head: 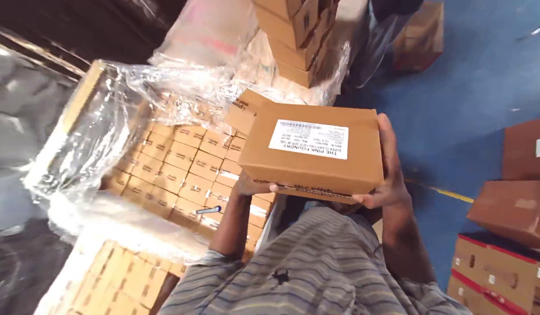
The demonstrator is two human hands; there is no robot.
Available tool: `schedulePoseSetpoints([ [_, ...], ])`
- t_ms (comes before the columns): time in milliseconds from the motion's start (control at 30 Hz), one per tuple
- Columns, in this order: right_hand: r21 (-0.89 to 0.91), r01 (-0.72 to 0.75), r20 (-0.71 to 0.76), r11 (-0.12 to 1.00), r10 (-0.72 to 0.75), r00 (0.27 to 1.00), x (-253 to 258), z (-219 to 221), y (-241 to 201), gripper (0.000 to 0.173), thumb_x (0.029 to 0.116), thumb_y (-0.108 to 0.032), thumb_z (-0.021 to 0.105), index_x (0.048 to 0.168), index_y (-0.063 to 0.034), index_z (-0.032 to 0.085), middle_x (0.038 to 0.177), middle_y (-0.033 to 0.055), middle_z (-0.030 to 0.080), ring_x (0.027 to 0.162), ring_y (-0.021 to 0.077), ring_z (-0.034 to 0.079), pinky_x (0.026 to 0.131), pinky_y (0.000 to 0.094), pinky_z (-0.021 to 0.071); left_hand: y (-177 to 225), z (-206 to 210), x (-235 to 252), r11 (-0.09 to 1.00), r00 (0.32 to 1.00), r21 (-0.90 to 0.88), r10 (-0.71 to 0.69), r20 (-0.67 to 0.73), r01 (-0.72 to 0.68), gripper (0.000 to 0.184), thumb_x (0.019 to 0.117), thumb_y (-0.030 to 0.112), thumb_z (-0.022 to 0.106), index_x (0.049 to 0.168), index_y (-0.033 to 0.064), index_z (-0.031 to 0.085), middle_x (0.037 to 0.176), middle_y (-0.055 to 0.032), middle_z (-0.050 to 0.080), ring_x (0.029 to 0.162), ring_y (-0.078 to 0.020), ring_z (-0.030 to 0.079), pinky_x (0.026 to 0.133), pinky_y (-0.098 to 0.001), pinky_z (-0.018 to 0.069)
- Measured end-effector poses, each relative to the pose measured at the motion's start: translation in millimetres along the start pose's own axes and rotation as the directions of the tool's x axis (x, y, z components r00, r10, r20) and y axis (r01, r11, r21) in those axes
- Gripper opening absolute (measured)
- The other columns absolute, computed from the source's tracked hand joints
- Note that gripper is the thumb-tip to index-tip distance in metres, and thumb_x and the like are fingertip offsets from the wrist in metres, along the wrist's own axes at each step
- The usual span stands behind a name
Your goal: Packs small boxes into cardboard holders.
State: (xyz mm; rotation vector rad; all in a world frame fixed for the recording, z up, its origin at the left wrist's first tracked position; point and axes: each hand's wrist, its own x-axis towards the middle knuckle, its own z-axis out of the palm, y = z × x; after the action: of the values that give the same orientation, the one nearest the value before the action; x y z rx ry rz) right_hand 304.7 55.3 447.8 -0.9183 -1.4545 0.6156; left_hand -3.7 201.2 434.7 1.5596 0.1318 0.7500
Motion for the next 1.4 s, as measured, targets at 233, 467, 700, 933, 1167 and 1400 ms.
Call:
schedulePoseSetpoints([
  [233,-0.010,-0.286,0.321,0.958,0.274,0.906,-75.4,-150.5,3.9,0.137,0.0712,-0.089,0.061,0.160,0.0058,0.018,0.142,0.0159,0.057,0.125,0.0184,0.060,0.104,0.0372,0.0552,-36.2,111.2,55.6,0.965,0.971,0.172,-0.215,0.102,0.196,0.100,0.0785,0.053,0.084,0.157,0.0193,0.032,0.147,0.0105,0.053,0.130,-0.0026,0.055,0.108,-0.0250,0.0512],
  [467,-0.310,-0.673,0.148,0.671,0.734,0.663,-186.6,-220.2,94.1,0.149,0.0514,-0.050,0.092,0.168,-0.0170,0.006,0.162,0.0251,0.030,0.145,0.0391,0.039,0.115,0.0560,0.0418,-232.5,235.8,151.4,0.876,0.782,0.275,-0.479,0.398,0.397,0.130,0.0601,0.060,0.091,0.157,-0.0025,0.031,0.156,-0.0155,0.045,0.141,-0.0205,0.049,0.117,-0.0380,0.0462],
  [700,-0.234,-0.905,-0.358,0.355,0.834,0.420,-405.9,-226.5,310.4,0.148,0.0520,-0.045,0.094,0.166,-0.0071,0.008,0.157,0.0316,0.034,0.143,0.0432,0.040,0.115,0.0562,0.0411,-534.5,300.4,67.3,0.519,0.579,0.435,-0.815,-0.007,0.736,0.091,0.0764,0.034,0.090,0.152,0.0054,0.048,0.158,-0.0232,0.040,0.146,-0.0327,0.041,0.119,-0.0453,0.0392],
  [933,-0.432,-0.901,-0.381,0.033,0.899,0.215,-553.1,-141.1,505.5,0.152,0.0465,-0.053,0.094,0.167,-0.0147,0.009,0.158,0.0324,0.031,0.139,0.0519,0.041,0.104,0.0691,0.0443,-732.7,388.1,-115.8,0.150,0.058,-0.471,-0.977,-0.204,0.869,0.038,0.1116,0.034,0.036,0.142,0.0147,0.048,0.119,-0.0089,0.063,0.097,-0.0162,0.063,0.081,-0.0386,0.0564],
  [1167,-0.745,-0.666,-0.291,-0.037,0.916,0.276,-604.7,-82.5,576.3,0.134,0.0502,-0.062,0.086,0.162,-0.0147,0.030,0.151,0.0356,0.041,0.131,0.0570,0.046,0.095,0.0734,0.0430,-826.6,374.3,-169.6,-0.188,-0.321,-0.853,-0.947,0.025,0.486,0.092,0.0970,0.075,-0.002,0.127,0.0108,0.056,0.108,-0.0080,0.065,0.099,-0.0180,0.063,0.083,-0.0433,0.0559],
  [1400,-0.730,-0.680,-0.192,-0.076,0.977,0.097,-614.9,-50.8,616.1,0.132,0.0514,-0.046,0.090,0.163,-0.0140,0.027,0.159,0.0334,0.032,0.140,0.0522,0.041,0.105,0.0670,0.0421,-844.2,364.8,-203.0,-0.166,-0.472,-0.858,-0.876,-0.098,0.486,0.063,0.1078,0.058,0.018,0.127,0.0106,0.055,0.106,-0.0094,0.064,0.092,-0.0203,0.063,0.077,-0.0427,0.0555],
])
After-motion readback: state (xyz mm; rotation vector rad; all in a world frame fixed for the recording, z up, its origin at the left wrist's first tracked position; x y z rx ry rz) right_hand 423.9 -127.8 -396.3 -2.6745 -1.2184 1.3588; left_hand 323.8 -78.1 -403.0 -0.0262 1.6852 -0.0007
